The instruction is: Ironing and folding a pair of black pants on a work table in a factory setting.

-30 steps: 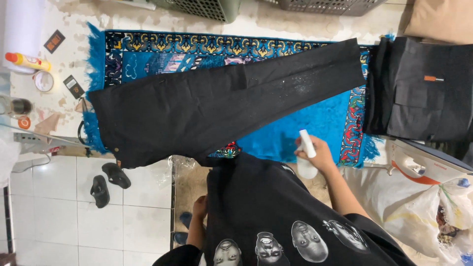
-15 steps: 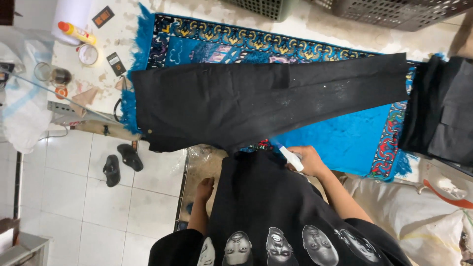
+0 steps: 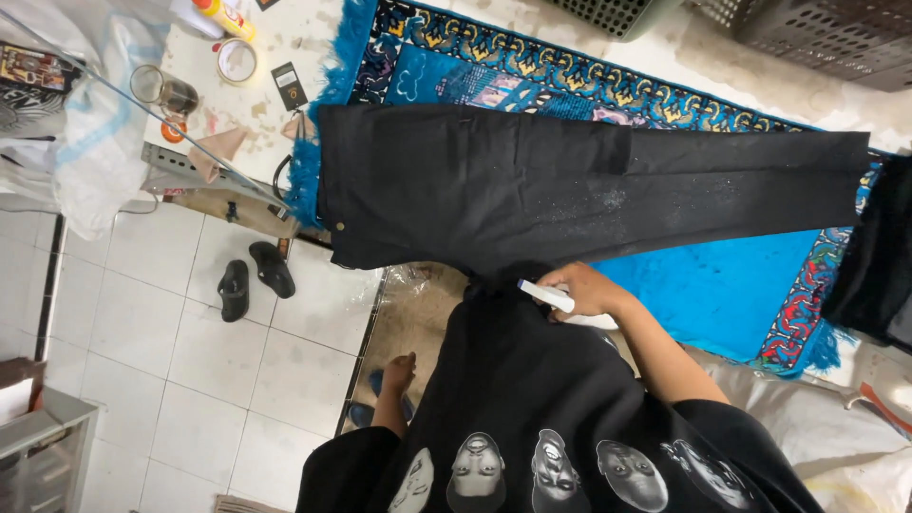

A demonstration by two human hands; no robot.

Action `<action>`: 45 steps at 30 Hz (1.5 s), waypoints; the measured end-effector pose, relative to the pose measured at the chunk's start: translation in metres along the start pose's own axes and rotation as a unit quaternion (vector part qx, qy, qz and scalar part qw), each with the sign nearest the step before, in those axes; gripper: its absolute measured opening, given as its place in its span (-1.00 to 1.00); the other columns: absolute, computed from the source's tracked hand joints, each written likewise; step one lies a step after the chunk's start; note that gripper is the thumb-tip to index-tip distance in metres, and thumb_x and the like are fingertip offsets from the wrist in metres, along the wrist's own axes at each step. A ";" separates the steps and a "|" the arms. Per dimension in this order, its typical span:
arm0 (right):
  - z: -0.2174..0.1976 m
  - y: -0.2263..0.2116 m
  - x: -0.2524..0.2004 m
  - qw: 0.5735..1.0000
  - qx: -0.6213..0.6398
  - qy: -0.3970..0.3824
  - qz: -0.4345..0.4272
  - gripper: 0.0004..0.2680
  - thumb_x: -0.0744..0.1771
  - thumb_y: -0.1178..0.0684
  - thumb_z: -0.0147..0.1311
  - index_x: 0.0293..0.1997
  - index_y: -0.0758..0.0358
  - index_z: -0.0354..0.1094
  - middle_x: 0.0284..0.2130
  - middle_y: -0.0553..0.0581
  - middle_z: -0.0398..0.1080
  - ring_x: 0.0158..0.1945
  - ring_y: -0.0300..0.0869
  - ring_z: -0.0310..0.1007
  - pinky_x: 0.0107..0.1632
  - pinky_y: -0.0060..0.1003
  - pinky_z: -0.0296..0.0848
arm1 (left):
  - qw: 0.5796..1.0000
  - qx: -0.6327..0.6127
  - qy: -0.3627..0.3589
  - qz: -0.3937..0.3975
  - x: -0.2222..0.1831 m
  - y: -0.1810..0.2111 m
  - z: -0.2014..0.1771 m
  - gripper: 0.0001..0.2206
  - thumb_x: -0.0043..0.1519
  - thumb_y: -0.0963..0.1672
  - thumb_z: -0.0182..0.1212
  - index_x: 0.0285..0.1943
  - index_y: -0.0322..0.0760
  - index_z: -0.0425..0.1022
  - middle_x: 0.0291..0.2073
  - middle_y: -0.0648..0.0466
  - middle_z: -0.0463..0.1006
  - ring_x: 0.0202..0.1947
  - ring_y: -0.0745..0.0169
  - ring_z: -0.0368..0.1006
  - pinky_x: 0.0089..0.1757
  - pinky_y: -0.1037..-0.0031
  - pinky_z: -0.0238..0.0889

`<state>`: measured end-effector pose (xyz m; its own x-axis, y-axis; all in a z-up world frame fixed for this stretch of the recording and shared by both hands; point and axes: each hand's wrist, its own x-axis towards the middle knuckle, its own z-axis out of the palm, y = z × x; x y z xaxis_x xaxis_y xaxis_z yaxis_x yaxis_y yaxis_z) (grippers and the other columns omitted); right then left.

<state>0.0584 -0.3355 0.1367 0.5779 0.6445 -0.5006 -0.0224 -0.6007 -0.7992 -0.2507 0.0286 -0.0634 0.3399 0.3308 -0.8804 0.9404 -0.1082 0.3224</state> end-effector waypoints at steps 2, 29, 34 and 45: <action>-0.001 0.022 -0.007 1.000 0.016 0.011 0.023 -0.60 0.00 0.01 0.48 -0.14 0.05 0.60 -0.28 0.25 0.64 -0.06 0.27 0.58 0.03 0.15 0.49 | 1.000 0.001 -0.005 0.003 0.006 0.003 0.002 -0.39 0.34 0.16 0.13 0.30 -0.40 0.48 0.02 -0.28 0.62 -0.01 -0.16 0.61 0.00 0.05 0.43; -0.105 0.307 -0.255 0.531 -0.072 0.788 0.304 -0.43 0.27 -0.29 0.51 0.36 -0.02 0.30 -0.13 0.36 0.58 -0.06 0.29 0.57 -0.05 0.17 0.54 | 0.662 0.385 0.317 0.559 -0.025 0.256 0.131 -0.28 0.16 0.11 0.22 0.50 -0.26 0.31 0.47 -0.32 0.22 0.41 -0.33 0.21 0.22 -0.16 0.13; -0.084 0.326 -0.256 0.571 0.004 0.776 0.270 -0.17 0.12 -0.32 0.66 0.44 0.11 0.16 0.09 0.41 0.46 0.13 0.27 0.47 0.13 0.18 0.47 | 0.638 0.461 0.261 0.559 -0.016 0.243 0.149 -0.11 -0.03 0.09 0.32 0.57 -0.21 0.21 0.49 -0.28 0.19 0.44 -0.29 0.18 0.20 -0.08 0.24; 0.017 0.303 -0.305 0.392 -0.015 0.874 0.286 -0.26 0.19 0.13 0.64 0.42 0.25 0.03 0.18 0.31 0.06 0.03 0.06 0.26 0.02 0.05 0.42 | 0.562 0.427 0.283 0.649 -0.028 0.237 0.138 -0.64 0.28 -0.21 0.05 0.26 -0.06 0.47 0.21 -0.05 0.51 0.02 -0.09 0.50 -0.14 0.21 0.44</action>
<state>-0.1379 -0.7062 0.0414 0.1612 -0.8935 0.4191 -0.5620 -0.4322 -0.7052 -0.0360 -0.1354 -0.0105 0.9155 -0.3276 0.2337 -0.3516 -0.9336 0.0687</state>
